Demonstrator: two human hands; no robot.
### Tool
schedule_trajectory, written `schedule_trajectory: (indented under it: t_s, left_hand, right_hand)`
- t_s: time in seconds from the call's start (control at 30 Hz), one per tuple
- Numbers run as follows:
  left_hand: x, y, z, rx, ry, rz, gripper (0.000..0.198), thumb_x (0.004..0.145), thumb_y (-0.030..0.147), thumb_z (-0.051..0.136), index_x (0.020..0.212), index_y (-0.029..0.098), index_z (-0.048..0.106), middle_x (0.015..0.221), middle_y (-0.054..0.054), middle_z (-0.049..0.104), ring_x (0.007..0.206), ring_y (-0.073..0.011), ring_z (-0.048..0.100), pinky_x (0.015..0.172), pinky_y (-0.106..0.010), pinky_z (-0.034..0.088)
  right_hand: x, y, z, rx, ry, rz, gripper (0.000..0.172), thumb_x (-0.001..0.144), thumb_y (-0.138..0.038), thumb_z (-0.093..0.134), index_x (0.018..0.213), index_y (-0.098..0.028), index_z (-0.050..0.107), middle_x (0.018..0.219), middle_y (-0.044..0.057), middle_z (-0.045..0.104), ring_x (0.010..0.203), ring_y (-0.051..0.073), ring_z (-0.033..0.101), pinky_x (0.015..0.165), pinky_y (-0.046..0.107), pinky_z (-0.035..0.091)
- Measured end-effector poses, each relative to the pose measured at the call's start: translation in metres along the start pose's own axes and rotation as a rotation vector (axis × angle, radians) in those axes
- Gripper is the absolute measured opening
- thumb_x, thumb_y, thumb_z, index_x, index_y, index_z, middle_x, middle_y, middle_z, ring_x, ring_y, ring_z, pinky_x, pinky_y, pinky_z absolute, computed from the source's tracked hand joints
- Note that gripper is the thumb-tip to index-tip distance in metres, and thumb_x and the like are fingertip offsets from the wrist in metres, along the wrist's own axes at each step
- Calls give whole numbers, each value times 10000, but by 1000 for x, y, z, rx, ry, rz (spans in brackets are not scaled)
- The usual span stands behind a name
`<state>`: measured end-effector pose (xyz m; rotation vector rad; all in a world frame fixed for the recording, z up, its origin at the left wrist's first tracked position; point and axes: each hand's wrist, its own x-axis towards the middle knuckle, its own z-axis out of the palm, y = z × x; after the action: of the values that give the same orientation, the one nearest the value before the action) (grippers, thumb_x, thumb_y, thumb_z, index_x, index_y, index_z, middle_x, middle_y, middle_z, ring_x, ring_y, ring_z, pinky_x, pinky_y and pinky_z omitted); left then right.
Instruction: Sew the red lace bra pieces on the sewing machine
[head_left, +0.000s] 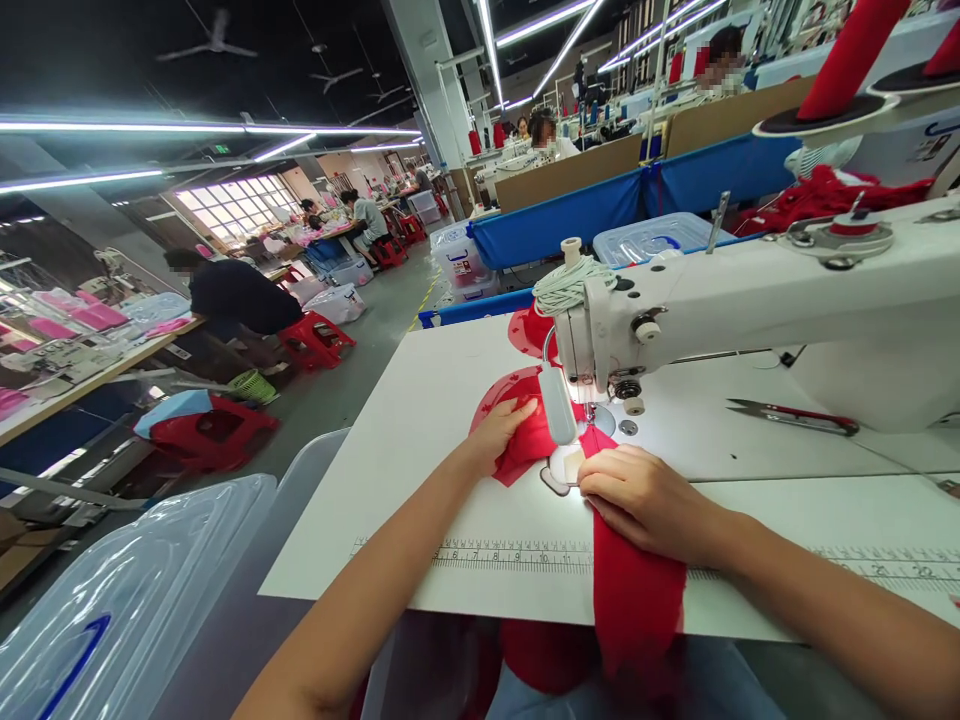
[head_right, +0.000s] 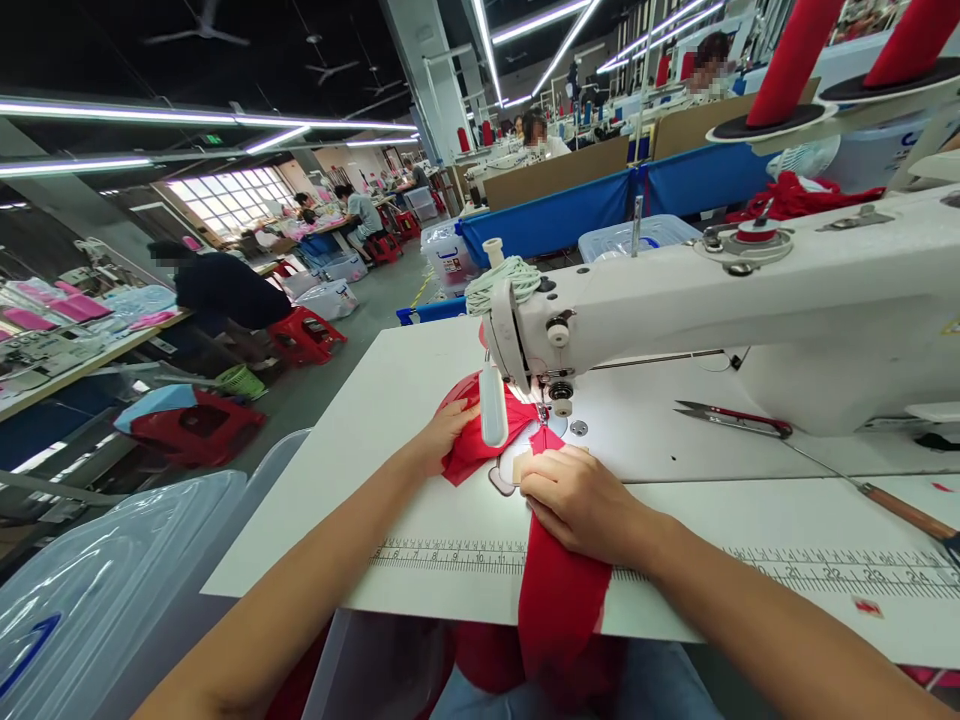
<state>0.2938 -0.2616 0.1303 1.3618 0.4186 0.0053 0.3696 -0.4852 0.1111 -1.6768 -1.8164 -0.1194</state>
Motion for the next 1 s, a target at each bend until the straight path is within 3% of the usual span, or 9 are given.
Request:
schedule_trajectory:
  t_s: [0.2,0.43,0.57,0.63,0.77,0.9,1.0]
  left_hand:
    - [-3,7,7,116,-131,-162,322,658,332,854,728,131,613,687,-23,617,561,-95,537,503,-204,420]
    - [-1,16,20,178,-208,-223,370,665,393,846,815,147,615,652,-21,622,602,-132,595,603,-259,513]
    - [-1,17,30,245,-246,-272,421,677,497,801,810,141,618,565,-30,593,515,-172,597,561,-336,540]
    - [-1,18,33,283,-242,-270,427,693,537,762,783,147,613,546,-39,583,491,-187,590,542,-363,540]
    - [-10,19,38,387,-158,-167,404,762,558,670,687,174,569,549,-44,561,502,-189,567,536,-354,513]
    - [-40,10,54,556,0,43,339,777,425,692,608,201,500,552,2,446,570,-160,488,583,-291,432]
    - [-63,-8,70,938,5,311,170,823,286,630,676,211,590,626,-26,472,636,-183,462,625,-301,392]
  right_hand:
    - [3,10,6,73,173,487,224,915,-220,449,1093,-215,584,843,12,680,632,145,593,604,283,449]
    - [11,15,8,133,171,578,192,838,-257,544,1010,-273,628,627,-47,599,602,156,547,568,267,369]
    - [15,15,5,218,188,633,80,814,-256,539,803,-249,618,619,-33,575,591,150,503,580,278,345]
    - [15,14,3,277,204,661,103,805,-253,528,717,-236,578,621,-21,567,586,151,492,582,287,347]
    - [15,9,-4,499,212,714,148,854,-307,469,745,-226,528,621,-10,584,536,146,539,556,286,430]
    - [13,5,-11,906,139,773,380,956,-492,358,818,-191,544,728,80,677,634,181,667,603,323,560]
    - [12,6,-14,1366,60,889,384,857,-552,608,802,-174,564,768,80,681,733,183,680,734,338,586]
